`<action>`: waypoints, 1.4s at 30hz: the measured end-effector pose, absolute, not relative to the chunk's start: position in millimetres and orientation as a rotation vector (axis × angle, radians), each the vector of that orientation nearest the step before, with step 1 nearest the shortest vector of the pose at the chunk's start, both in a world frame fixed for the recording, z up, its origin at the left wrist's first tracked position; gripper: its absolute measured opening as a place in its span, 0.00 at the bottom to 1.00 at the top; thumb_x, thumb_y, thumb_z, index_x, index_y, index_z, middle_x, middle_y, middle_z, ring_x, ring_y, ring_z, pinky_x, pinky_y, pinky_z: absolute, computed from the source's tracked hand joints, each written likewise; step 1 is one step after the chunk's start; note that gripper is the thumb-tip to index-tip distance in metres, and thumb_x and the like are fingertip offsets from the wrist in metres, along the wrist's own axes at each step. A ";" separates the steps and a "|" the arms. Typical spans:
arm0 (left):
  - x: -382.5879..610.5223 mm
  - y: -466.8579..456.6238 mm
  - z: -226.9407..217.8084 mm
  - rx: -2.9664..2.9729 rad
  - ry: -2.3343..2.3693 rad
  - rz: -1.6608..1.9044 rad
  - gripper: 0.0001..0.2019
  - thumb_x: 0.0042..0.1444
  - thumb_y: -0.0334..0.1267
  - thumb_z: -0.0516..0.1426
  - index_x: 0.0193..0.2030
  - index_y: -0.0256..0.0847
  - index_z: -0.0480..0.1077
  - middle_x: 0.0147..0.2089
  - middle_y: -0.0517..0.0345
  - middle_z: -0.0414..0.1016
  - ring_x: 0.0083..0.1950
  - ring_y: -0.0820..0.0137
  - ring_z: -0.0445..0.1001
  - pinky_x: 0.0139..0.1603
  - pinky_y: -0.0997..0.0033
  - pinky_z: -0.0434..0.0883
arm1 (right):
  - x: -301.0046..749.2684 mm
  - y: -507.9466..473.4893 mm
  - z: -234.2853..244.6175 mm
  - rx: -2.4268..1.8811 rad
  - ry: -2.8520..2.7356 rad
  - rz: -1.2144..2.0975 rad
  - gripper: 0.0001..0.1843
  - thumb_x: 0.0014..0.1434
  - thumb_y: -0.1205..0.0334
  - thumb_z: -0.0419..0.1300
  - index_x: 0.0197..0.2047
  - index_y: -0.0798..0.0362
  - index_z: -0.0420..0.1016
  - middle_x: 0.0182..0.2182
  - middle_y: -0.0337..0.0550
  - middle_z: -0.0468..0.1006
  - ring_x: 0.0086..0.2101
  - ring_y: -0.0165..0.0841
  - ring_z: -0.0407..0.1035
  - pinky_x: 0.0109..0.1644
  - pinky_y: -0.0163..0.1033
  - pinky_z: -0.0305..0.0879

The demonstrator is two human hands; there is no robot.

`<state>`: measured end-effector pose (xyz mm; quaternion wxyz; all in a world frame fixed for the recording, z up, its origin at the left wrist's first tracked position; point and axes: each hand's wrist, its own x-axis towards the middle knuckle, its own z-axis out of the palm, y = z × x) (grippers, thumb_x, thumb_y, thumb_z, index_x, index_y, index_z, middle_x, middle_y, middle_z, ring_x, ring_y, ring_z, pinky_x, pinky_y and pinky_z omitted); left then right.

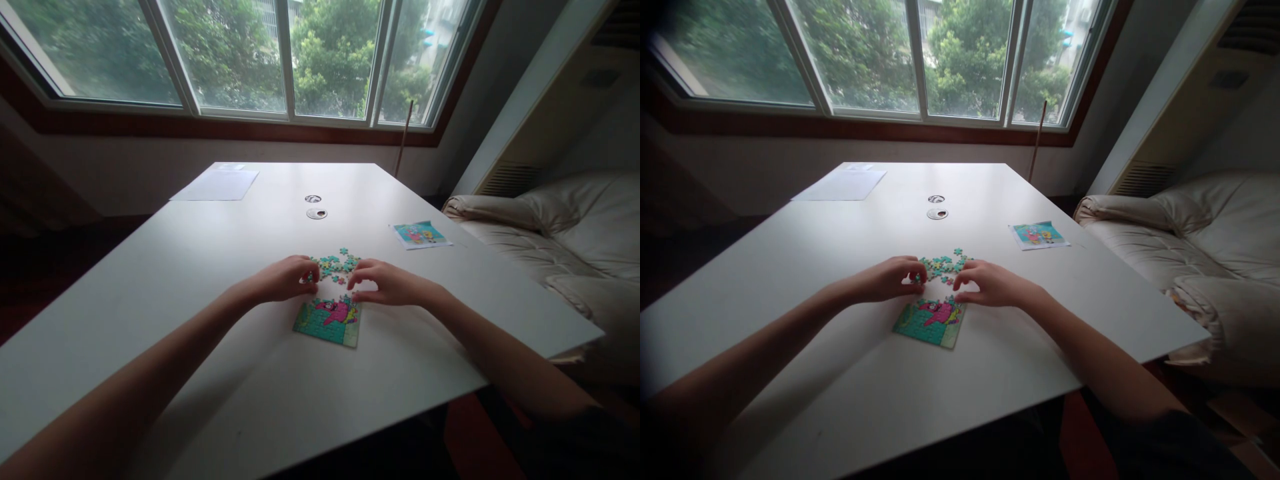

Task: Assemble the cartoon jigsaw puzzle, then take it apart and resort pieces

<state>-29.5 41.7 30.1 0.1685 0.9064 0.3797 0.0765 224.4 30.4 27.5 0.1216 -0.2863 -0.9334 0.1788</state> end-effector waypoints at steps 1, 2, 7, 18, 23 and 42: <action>-29.5 41.8 29.2 2.580 1.118 0.226 0.06 0.53 0.39 0.55 0.35 0.41 0.70 0.34 0.57 0.68 0.33 0.70 0.67 0.32 0.75 0.62 | 226.8 31.1 28.8 -0.809 -2.751 0.590 0.16 0.53 0.52 0.60 0.42 0.52 0.73 0.39 0.46 0.70 0.39 0.34 0.64 0.43 0.37 0.61; -29.3 41.8 28.3 2.581 1.155 0.235 0.06 0.53 0.39 0.54 0.35 0.42 0.70 0.34 0.57 0.68 0.32 0.70 0.66 0.31 0.74 0.61 | 228.3 31.7 29.4 -0.809 -2.769 0.637 0.19 0.50 0.51 0.63 0.42 0.52 0.72 0.39 0.45 0.69 0.39 0.34 0.64 0.43 0.37 0.61; -23.6 35.1 30.7 2.592 1.126 0.227 0.08 0.55 0.42 0.54 0.37 0.42 0.70 0.36 0.56 0.68 0.34 0.69 0.66 0.33 0.73 0.62 | 225.2 32.2 27.5 -0.941 -2.801 0.752 0.20 0.47 0.50 0.64 0.38 0.54 0.70 0.38 0.44 0.67 0.38 0.33 0.62 0.40 0.36 0.61; -8.2 15.4 40.3 2.626 1.045 0.047 0.16 0.48 0.44 0.59 0.43 0.41 0.65 0.44 0.52 0.67 0.44 0.63 0.67 0.41 0.67 0.65 | 218.8 27.1 31.4 -0.938 -2.765 0.830 0.24 0.47 0.51 0.64 0.45 0.54 0.65 0.39 0.44 0.66 0.40 0.34 0.60 0.43 0.37 0.59; -8.2 15.5 37.7 2.634 1.032 0.009 0.19 0.49 0.47 0.58 0.44 0.41 0.63 0.46 0.51 0.68 0.45 0.61 0.67 0.41 0.67 0.65 | 212.6 23.4 34.3 -0.964 -2.773 0.837 0.23 0.46 0.51 0.64 0.40 0.55 0.63 0.36 0.43 0.65 0.37 0.33 0.59 0.39 0.37 0.59; 3.8 -1.2 44.3 2.667 1.221 -0.166 0.16 0.51 0.52 0.54 0.30 0.38 0.67 0.32 0.51 0.72 0.31 0.65 0.70 0.26 0.71 0.59 | 207.5 18.3 37.7 -0.848 -2.615 1.060 0.13 0.53 0.66 0.58 0.43 0.54 0.64 0.32 0.39 0.69 0.31 0.27 0.63 0.34 0.31 0.61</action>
